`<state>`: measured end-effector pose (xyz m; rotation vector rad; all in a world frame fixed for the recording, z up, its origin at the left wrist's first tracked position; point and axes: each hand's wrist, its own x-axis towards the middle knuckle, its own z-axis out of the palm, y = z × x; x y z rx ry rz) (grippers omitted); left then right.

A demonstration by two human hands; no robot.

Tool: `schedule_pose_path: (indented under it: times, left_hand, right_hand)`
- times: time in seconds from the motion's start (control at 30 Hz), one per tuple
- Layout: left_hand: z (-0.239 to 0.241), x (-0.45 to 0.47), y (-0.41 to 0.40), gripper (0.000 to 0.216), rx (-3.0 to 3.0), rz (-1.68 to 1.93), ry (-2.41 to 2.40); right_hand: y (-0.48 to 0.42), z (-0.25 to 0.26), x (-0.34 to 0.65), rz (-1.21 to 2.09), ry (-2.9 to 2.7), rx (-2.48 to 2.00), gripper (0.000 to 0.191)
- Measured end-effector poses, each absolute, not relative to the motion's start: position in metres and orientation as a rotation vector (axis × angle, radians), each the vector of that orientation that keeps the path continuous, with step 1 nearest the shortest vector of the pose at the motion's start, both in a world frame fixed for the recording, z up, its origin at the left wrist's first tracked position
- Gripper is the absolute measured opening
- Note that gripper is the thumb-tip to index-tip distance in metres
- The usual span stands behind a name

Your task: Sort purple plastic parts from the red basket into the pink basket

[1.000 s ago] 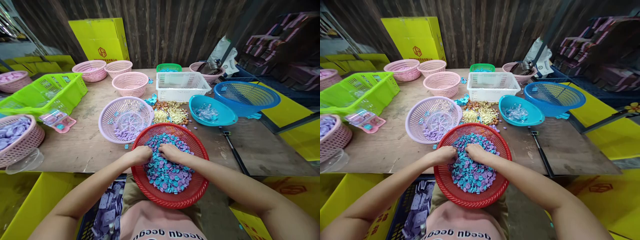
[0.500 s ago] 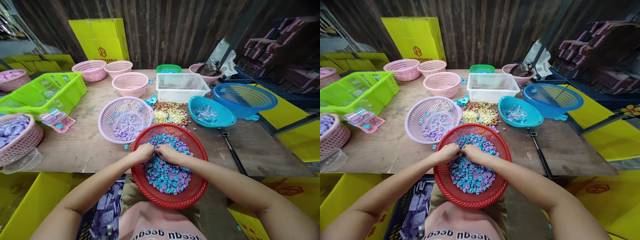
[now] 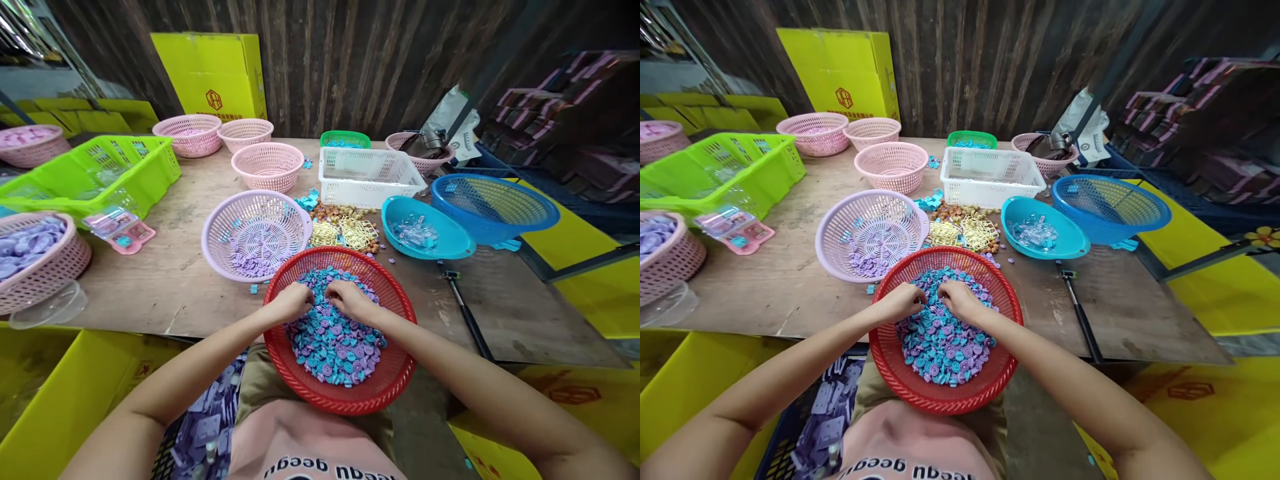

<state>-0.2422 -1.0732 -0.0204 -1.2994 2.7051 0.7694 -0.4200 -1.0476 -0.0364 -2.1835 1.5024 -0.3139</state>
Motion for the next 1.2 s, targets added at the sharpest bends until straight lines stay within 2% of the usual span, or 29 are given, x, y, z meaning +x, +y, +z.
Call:
schedule_pose_path:
  times: [0.2, 0.53, 0.7, 0.83, 1.1, 1.2]
  left_hand:
    - [-0.026, -0.247, -1.076, 0.029, -1.371, 0.741, 2.691]
    - [-0.017, -0.239, -1.071, 0.033, -1.369, 0.784, 2.698]
    - [-0.02, -0.239, -1.069, 0.032, -1.4, 0.802, 2.698]
    - [-0.019, -0.235, -1.068, 0.03, -1.437, 0.79, 2.691]
    - [-0.018, -0.235, -1.066, 0.033, -1.468, 0.879, 2.701]
    - [-0.017, -0.236, -1.063, 0.026, -1.474, 0.999, 2.717]
  right_hand:
    - [-1.047, -0.047, -0.402, -0.037, 1.357, -2.347, 0.019]
    - [-1.053, -0.045, -0.412, -0.118, 1.533, -2.256, 0.015]
    - [-1.05, -0.044, -0.402, 0.015, 1.325, -2.403, 0.024]
    - [-1.05, -0.042, -0.395, 0.066, 1.286, -2.418, 0.024]
    - [-1.049, -0.043, -0.398, -0.12, 1.386, -2.274, 0.015]
    - [-1.048, -0.036, -0.404, -0.275, 1.457, -2.142, 0.014]
